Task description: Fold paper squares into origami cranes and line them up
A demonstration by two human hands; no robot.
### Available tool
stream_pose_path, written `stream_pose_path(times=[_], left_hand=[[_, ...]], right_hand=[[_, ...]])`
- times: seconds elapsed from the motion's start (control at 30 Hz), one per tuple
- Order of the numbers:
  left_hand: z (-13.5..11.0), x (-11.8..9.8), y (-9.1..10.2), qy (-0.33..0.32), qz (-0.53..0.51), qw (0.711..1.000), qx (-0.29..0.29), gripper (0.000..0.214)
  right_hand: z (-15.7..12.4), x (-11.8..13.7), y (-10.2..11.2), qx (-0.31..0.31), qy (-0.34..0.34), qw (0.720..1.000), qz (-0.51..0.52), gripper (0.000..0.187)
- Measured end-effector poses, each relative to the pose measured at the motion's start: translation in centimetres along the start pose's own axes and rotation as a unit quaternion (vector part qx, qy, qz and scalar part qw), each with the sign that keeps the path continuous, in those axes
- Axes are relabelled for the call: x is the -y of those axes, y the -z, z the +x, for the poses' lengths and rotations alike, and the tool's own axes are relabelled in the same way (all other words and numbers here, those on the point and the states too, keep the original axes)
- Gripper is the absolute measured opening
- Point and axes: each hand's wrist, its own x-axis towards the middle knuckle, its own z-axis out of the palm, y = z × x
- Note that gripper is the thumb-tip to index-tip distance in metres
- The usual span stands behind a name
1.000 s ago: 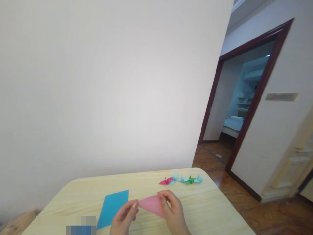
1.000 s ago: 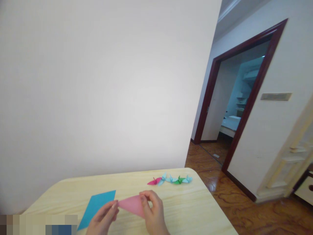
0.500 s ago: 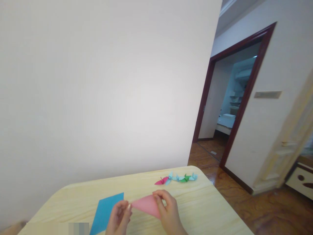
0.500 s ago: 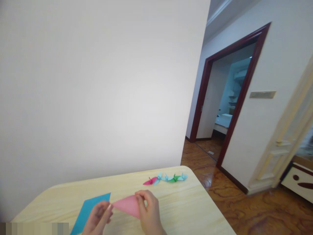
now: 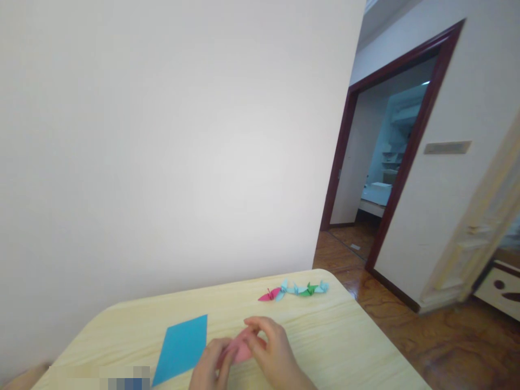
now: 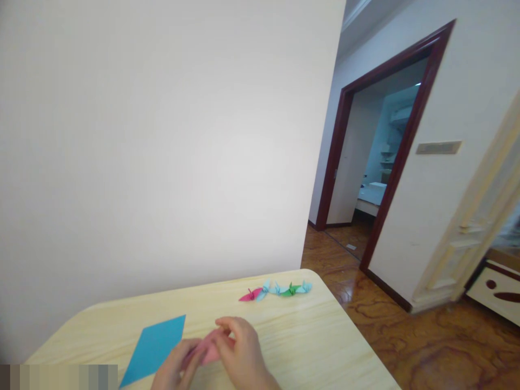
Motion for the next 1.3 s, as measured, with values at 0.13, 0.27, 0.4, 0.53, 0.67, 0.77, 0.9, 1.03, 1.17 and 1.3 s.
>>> stream_pose_path(times=[0.13,0.27,0.4,0.53,0.67,0.77,0.9,1.03,1.17,1.3], left_hand=[[0.4,-0.8,0.3,0.083,-0.090,0.992,0.017,0.031],[0.6,-1.4,0.3,0.113,-0.140,0.983,0.028,0.035],[0.6,-1.9,0.1,0.115,-0.175,0.977,0.029,0.035],[0.6,-1.9,0.2,0.128,-0.186,0.974,-0.007,0.034],[0.7,-2.0,0.5,0.142,-0.197,0.969,-0.049,0.036],[0.9,-2.5,0.7,0.156,-0.221,0.961,-0.052,0.037],[1.0,-2.8,0.7,0.176,-0.256,0.949,-0.050,0.036],[0.8,-2.6,0.7,0.194,-0.281,0.939,-0.045,0.037],[0.9,-2.2,0.5,0.200,-0.274,0.939,-0.060,0.038],[1.0,-2.0,0.3,0.190,-0.277,0.940,-0.057,0.038]], right_hand=[[0.2,0.0,-0.1,0.021,-0.057,0.996,0.058,0.011],[0.3,-0.1,-0.3,0.009,-0.073,0.995,0.071,0.011],[0.2,0.0,-0.3,0.004,-0.074,0.993,0.088,0.011],[0.5,-0.3,-0.5,-0.031,-0.111,0.978,0.175,0.017],[0.9,-0.9,-0.7,-0.008,-0.185,0.945,0.268,0.023],[0.9,-1.0,-0.7,-0.001,-0.194,0.939,0.284,0.024],[0.8,-0.6,-0.4,-0.033,-0.178,0.951,0.250,0.022],[0.8,-0.5,-0.3,-0.041,-0.177,0.951,0.248,0.025],[1.0,-0.4,-0.5,-0.019,-0.214,0.932,0.291,0.037],[1.1,-0.2,-0.6,-0.014,-0.215,0.933,0.287,0.032]])
